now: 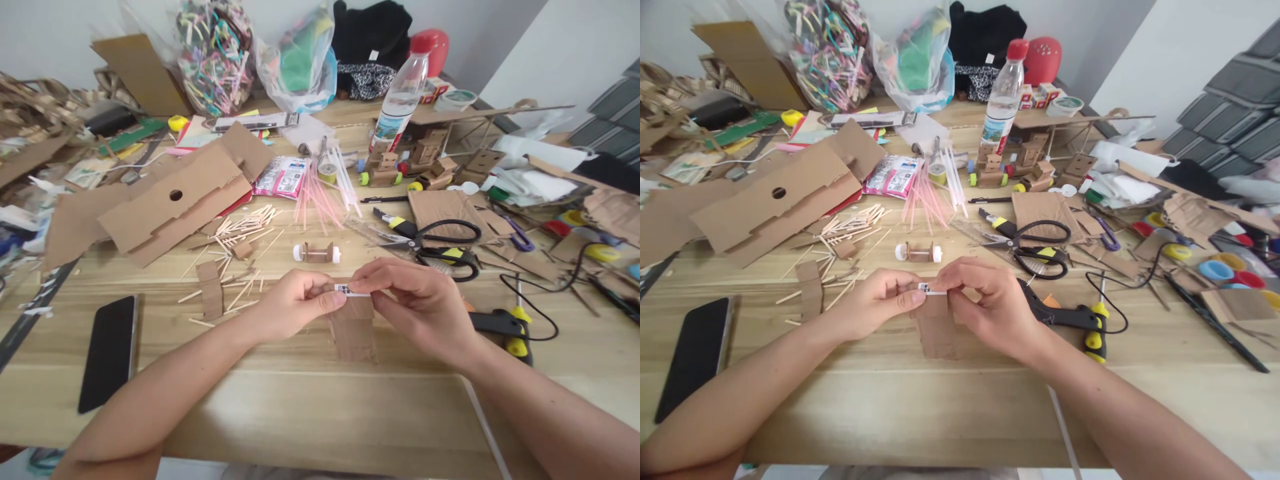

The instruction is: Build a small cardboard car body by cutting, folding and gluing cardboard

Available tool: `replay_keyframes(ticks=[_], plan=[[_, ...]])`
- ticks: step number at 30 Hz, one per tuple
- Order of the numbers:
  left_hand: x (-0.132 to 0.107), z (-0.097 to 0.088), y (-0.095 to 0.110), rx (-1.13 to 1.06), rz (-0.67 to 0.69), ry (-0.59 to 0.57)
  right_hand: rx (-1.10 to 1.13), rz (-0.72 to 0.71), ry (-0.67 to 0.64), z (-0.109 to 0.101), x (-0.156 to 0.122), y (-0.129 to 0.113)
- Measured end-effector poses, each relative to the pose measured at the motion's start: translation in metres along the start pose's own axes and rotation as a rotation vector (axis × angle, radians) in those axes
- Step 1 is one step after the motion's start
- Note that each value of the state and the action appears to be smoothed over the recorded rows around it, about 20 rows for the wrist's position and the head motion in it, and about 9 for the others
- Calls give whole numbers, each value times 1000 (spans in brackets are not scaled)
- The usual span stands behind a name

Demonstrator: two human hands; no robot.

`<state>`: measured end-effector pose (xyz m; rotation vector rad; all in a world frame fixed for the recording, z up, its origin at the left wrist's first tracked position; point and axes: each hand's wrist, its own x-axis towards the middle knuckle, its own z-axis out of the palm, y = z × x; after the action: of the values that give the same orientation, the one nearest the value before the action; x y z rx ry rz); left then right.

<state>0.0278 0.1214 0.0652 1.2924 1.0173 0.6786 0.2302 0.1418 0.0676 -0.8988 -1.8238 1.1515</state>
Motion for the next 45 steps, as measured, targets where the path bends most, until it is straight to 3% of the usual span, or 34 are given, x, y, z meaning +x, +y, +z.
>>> replay_keyframes(ticks=[4, 9, 13, 20, 27, 34, 39, 45], plan=[[0, 0, -2, 61, 22, 27, -50, 39, -102, -7, 3, -2], [-4, 2, -5, 186, 154, 197, 29, 197, -81, -1, 4, -2], [-7, 2, -6, 259, 134, 208, -26, 244, -90, 2, 3, -2], [-7, 4, -5, 282, 127, 171, -131, 179, -66, 0, -1, -3], [-8, 5, -1, 380, 152, 190, -189, 63, -146, -4, -1, 2], [-3, 1, -3, 296, 116, 194, -362, -211, -217, -12, 0, 5], [-1, 1, -6, 188, 135, 157, -491, -385, -100, -10, -1, 10], [1, 2, -12, 43, 178, 160, -458, -276, 74, -5, -1, 9]])
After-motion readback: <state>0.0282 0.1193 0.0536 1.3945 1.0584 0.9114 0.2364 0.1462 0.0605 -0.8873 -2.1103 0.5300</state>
